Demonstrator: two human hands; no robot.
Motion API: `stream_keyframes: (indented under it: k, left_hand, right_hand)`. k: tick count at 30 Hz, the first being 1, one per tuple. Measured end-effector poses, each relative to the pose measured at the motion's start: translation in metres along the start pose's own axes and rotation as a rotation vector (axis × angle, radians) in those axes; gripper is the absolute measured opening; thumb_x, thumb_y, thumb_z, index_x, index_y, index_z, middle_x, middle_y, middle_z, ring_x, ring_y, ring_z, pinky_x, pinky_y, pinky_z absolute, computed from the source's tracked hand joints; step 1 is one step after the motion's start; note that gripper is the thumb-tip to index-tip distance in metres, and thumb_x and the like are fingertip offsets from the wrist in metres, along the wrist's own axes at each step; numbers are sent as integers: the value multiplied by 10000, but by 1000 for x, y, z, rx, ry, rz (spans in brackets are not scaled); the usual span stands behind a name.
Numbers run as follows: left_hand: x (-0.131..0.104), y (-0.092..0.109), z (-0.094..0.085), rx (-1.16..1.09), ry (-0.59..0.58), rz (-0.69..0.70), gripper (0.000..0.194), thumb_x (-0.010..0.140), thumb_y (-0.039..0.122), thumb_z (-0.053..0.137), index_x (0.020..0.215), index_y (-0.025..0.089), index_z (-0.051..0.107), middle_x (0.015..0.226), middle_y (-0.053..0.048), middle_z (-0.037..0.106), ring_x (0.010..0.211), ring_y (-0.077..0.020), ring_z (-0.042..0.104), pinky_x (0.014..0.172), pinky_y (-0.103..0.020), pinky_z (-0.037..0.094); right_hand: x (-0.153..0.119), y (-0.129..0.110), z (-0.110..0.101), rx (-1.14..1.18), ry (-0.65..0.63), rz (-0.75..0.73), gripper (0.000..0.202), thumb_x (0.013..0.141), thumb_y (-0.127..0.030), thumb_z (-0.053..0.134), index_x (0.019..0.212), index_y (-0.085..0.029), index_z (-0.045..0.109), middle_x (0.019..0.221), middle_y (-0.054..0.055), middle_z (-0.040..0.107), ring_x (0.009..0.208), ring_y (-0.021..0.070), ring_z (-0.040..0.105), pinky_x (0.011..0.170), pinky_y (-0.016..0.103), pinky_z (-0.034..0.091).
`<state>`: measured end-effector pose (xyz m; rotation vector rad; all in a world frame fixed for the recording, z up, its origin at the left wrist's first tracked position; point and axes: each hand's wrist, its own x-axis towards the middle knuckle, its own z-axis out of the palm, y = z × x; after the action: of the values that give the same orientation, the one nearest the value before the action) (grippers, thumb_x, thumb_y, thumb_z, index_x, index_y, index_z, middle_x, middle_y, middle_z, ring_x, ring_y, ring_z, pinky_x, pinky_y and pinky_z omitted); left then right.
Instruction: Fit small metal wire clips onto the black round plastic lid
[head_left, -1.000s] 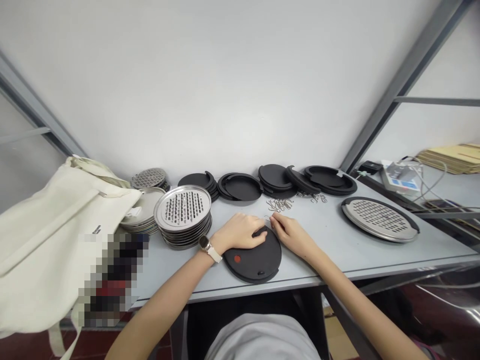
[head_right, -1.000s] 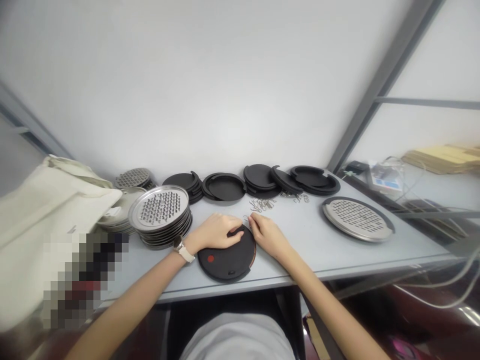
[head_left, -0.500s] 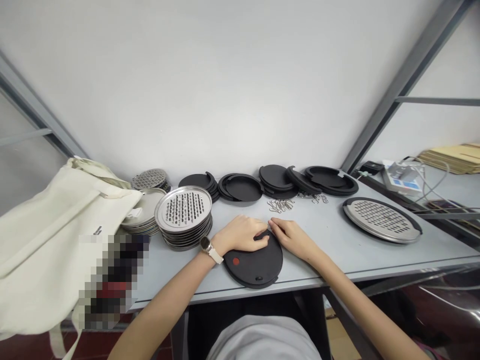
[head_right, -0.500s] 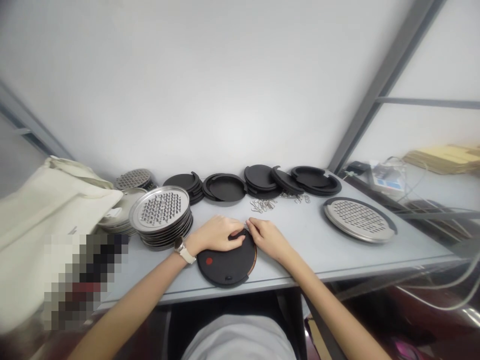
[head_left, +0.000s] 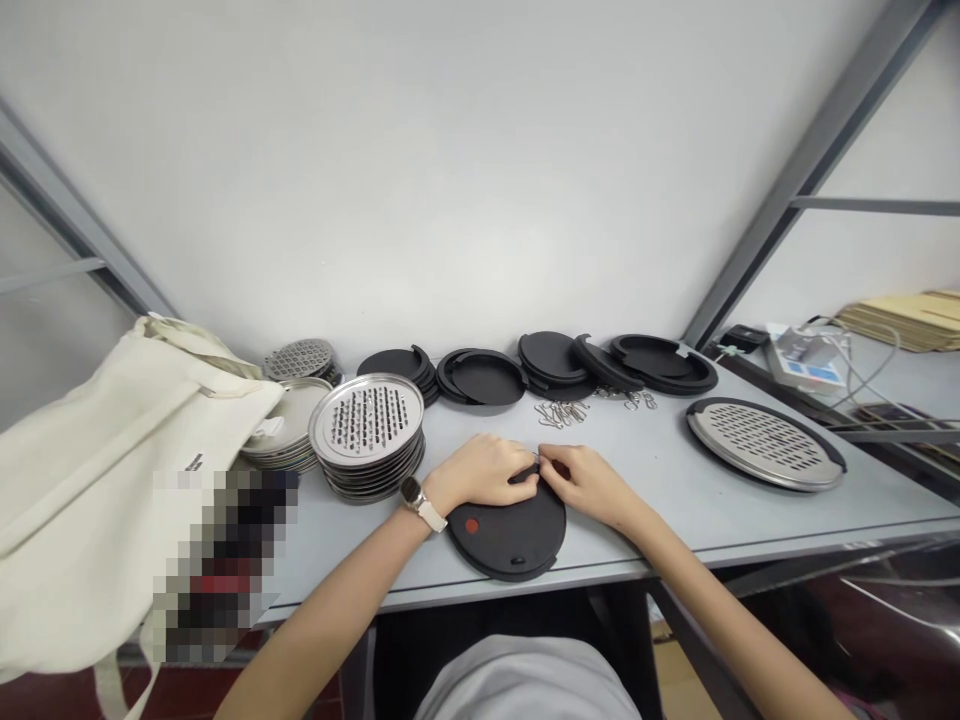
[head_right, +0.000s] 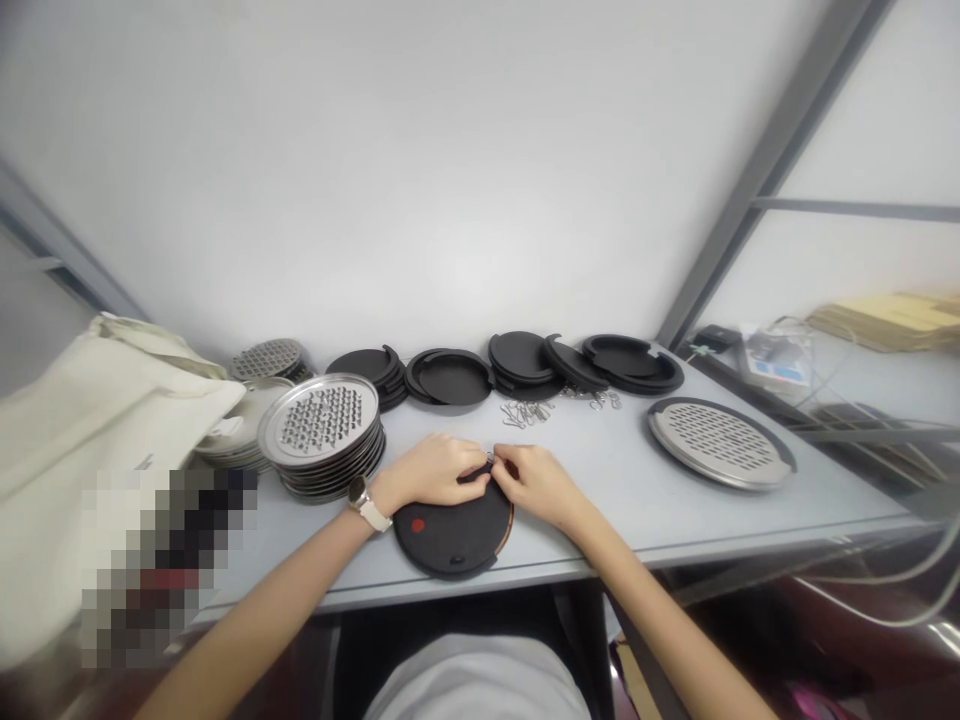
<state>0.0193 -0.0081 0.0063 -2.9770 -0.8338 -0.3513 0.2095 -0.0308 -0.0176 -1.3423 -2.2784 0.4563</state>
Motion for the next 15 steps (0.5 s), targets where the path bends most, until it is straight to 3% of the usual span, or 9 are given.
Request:
stream_keyframes:
  k: [9, 15]
  left_hand:
    - [1, 1, 0, -26, -4, -20, 215, 874, 305, 490, 748, 165, 593, 777, -35, 648, 703, -170, 606, 596, -290, 383]
    - [0, 5, -4, -33, 35, -126, 186, 830, 347, 534, 759, 174, 526, 768, -34, 640, 658, -178, 595, 550, -286, 352]
  right_hand:
    - [0, 1, 0, 9, -8, 13, 233, 845, -214, 412, 613, -205, 411, 536, -38, 458, 501, 114, 412, 538, 228, 287]
    - [0, 3, 1, 42, -13, 6, 223, 833, -202, 417, 611, -205, 393, 534, -45, 445, 497, 109, 411, 530, 224, 283]
